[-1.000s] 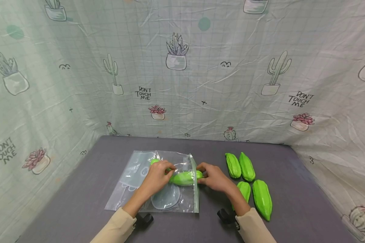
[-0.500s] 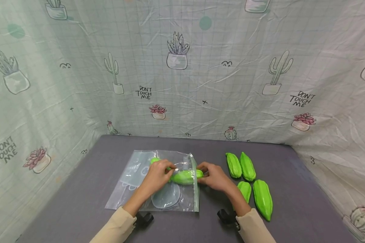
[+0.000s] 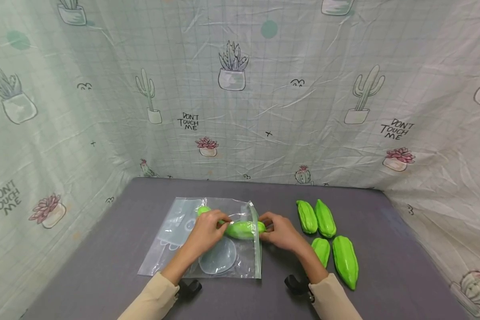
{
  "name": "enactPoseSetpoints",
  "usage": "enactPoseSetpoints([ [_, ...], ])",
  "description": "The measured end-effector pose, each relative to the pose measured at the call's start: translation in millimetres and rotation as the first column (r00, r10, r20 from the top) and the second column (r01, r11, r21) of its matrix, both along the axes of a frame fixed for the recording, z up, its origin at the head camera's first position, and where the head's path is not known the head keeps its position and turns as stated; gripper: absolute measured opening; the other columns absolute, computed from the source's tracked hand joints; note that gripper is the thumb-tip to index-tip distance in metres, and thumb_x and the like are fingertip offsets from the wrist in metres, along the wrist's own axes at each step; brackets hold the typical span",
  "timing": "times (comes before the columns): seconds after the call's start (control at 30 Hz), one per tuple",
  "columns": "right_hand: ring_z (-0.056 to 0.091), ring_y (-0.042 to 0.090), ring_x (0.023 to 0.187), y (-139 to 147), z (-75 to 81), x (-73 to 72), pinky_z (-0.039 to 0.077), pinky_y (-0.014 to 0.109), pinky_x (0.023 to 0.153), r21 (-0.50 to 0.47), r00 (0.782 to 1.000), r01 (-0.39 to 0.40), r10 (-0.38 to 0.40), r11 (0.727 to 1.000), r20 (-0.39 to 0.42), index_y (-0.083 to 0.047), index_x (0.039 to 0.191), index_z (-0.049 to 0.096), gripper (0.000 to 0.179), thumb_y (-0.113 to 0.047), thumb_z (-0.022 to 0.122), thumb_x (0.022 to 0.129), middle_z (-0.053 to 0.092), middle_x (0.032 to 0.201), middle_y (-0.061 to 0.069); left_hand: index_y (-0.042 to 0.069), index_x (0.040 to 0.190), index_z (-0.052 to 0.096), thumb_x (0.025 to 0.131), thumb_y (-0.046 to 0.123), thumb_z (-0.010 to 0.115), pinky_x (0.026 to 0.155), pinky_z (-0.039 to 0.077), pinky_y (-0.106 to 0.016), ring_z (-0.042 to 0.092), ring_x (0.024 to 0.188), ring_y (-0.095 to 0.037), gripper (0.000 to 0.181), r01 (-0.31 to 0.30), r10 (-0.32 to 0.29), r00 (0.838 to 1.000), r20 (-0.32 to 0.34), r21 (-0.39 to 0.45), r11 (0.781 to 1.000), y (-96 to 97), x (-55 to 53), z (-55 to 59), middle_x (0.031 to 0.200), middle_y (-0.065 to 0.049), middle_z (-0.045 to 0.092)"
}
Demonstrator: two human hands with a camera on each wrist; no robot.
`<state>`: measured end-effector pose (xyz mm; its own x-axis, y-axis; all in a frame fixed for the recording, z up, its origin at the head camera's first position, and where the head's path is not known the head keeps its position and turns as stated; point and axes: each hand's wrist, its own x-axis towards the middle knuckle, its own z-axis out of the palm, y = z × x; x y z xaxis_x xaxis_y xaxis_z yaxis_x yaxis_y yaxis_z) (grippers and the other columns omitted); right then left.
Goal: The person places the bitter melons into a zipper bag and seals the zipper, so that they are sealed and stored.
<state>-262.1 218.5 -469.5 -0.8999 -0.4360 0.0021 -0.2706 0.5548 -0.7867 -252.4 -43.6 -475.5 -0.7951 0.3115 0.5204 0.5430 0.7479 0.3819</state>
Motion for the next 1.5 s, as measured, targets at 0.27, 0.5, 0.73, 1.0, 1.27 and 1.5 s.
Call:
enactPoseSetpoints([
  [0.27, 0.071, 0.037, 0.109, -2.9, -3.8, -2.2, 0.062, 0.038, 0.081, -0.084, 1.0, 0.012, -0.009, 0.996, 0.03, 0.002, 0.129, 0.058, 0.043, -0.011, 0.076, 0.092, 0.064, 0.127, 0.025, 0.008, 0.091, 0.08, 0.085, 0.002, 0.075, 0.073, 0.059, -0.033, 0.072, 0.078, -0.018, 0.01, -0.008, 0.008, 1.0, -0.009, 0.004, 1.0, 0.5, -0.6, -0.1, 0.088, -0.004, 0.078],
  [0.5, 0.074, 0.028, 0.093, -7.5, -12.7, -5.5, 0.06, 0.028, 0.076, -0.101, 0.998, 0.017, -0.023, 0.995, -0.059, 0.004, 0.116, 0.064, 0.03, -0.003, 0.072, 0.088, 0.072, 0.11, 0.021, 0.007, 0.092, 0.08, 0.085, 0.002, 0.075, 0.074, 0.06, -0.034, 0.072, 0.079, -0.019, 0.01, -0.002, 0.002, 1.0, 0.006, 0.009, 1.0, 1.7, 0.9, 0.8, 0.089, -0.005, 0.078],
  [0.73, 0.067, 0.015, 0.08, -13.6, -18.6, -9.4, 0.055, 0.023, 0.072, -0.108, 0.991, 0.058, -0.07, 0.992, -0.112, 0.0, 0.098, 0.067, 0.017, -0.001, 0.071, 0.082, 0.073, 0.09, 0.012, 0.008, 0.092, 0.08, 0.085, 0.002, 0.076, 0.074, 0.06, -0.033, 0.072, 0.078, -0.018, 0.011, -0.002, 0.002, 1.0, -0.006, 0.006, 1.0, 1.9, 0.8, 0.1, 0.089, -0.004, 0.078],
  [1.0, 0.07, 0.014, 0.083, -16.7, -20.7, -13.5, 0.056, 0.025, 0.072, -0.108, 0.994, 0.034, -0.046, 0.994, -0.104, 0.001, 0.101, 0.073, 0.018, -0.001, 0.064, 0.086, 0.075, 0.094, 0.014, 0.008, 0.092, 0.081, 0.085, 0.001, 0.075, 0.074, 0.059, -0.033, 0.072, 0.078, -0.017, 0.011, 0.007, -0.007, 1.0, -0.001, 0.018, 1.0, 0.8, 0.4, 0.6, 0.088, -0.004, 0.078],
  [1.27, 0.072, 0.017, 0.08, -13.5, -17.6, -12.4, 0.059, 0.03, 0.067, -0.141, 0.998, 0.026, -0.034, 0.99, -0.055, 0.003, 0.105, 0.073, 0.018, -0.004, 0.068, 0.089, 0.076, 0.097, 0.018, 0.007, 0.092, 0.08, 0.085, 0.002, 0.076, 0.075, 0.059, -0.034, 0.072, 0.079, -0.018, 0.01, 0.006, -0.006, 1.0, -0.001, 0.01, 1.0, -0.4, 0.0, 2.0, 0.089, -0.004, 0.078],
  [1.5, 0.075, 0.032, 0.082, -3.7, -5.2, -6.1, 0.063, 0.043, 0.071, -0.125, 0.997, 0.078, -0.078, 0.989, -0.001, 0.001, 0.111, 0.073, 0.019, -0.01, 0.071, 0.095, 0.075, 0.104, 0.021, 0.007, 0.092, 0.081, 0.084, 0.001, 0.076, 0.074, 0.059, -0.034, 0.072, 0.08, -0.018, 0.01, 0.012, -0.012, 1.0, -0.008, 0.018, 1.0, 0.0, -1.2, -0.1, 0.089, -0.004, 0.078],
])
